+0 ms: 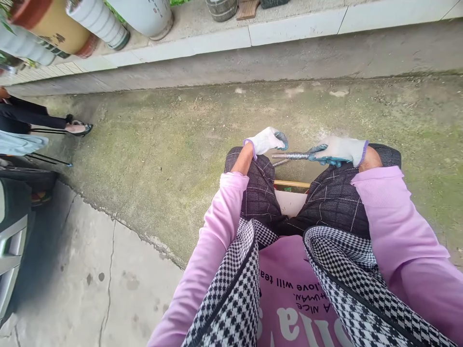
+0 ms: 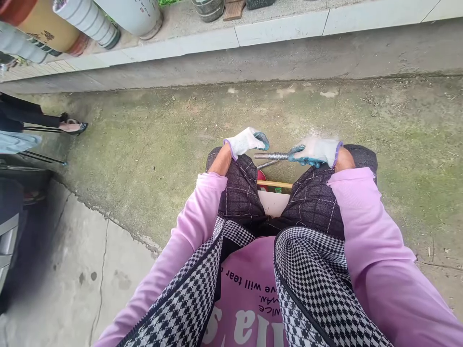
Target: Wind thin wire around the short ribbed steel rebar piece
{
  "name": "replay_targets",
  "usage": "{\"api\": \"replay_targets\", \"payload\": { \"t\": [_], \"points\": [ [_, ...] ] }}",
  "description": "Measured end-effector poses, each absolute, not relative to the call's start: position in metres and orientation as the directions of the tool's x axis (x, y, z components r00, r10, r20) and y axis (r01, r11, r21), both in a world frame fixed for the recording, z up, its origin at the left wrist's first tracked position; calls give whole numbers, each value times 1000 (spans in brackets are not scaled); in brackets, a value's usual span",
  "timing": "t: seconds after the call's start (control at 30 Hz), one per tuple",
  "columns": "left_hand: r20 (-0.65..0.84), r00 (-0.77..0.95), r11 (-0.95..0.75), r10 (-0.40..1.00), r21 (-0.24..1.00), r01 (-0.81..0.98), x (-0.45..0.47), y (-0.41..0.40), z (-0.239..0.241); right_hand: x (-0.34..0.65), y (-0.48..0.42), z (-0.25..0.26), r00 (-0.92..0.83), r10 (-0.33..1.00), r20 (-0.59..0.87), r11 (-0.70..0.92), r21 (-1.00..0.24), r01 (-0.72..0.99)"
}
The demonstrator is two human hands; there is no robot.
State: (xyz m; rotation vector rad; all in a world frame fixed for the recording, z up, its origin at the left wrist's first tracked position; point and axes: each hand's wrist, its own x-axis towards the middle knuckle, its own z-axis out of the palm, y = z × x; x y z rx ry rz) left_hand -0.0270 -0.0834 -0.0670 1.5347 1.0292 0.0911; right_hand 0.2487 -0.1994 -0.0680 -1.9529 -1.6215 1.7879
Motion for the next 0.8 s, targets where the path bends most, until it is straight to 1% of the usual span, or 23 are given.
{"api": "replay_targets", "payload": {
  "t": [0.07, 0.17, 0.3, 0.37, 0.4, 0.47, 0.53, 0.57, 0.6, 0.67, 0.73, 0.8],
  "points": [
    [-479, 592, 110, 648, 828, 550, -25, -87, -69, 241, -195, -69, -122, 693, -710, -419, -536, 733],
    [-477, 583, 115, 657, 829, 548, -20, -95, -69, 233, -187, -64, -66, 740, -669, -324, -441, 837],
    [-512, 534, 176, 673, 812, 556, -11, -106, -64, 233, -181, -55, 2, 788, -615, -267, -339, 902],
    [-518, 506, 218, 690, 815, 536, -6, -111, -61, 232, -180, -53, 36, 803, -594, -283, -328, 901],
    [-516, 496, 241, 699, 822, 516, -3, -113, -60, 232, -180, -53, 53, 805, -591, -312, -346, 885],
    [-504, 483, 283, 716, 842, 460, 0, -114, -58, 229, -182, -53, 90, 799, -594, -421, -447, 789],
    [-492, 471, 325, 732, 860, 393, 2, -114, -56, 226, -185, -52, 130, 796, -591, -538, -592, 600],
    [-489, 471, 347, 735, 867, 358, 3, -113, -55, 225, -187, -50, 142, 802, -580, -566, -663, 489],
    [-485, 475, 368, 735, 872, 322, 3, -111, -54, 225, -188, -49, 142, 815, -562, -569, -727, 385],
    [-474, 492, 400, 730, 881, 254, 2, -107, -52, 227, -189, -42, 126, 852, -509, -524, -823, 220],
    [-464, 513, 420, 722, 883, 207, 2, -103, -51, 230, -190, -33, 114, 886, -449, -461, -881, 110],
    [-462, 525, 434, 715, 882, 185, 2, -100, -50, 232, -189, -24, 96, 905, -413, -419, -907, 45]
  ]
}}
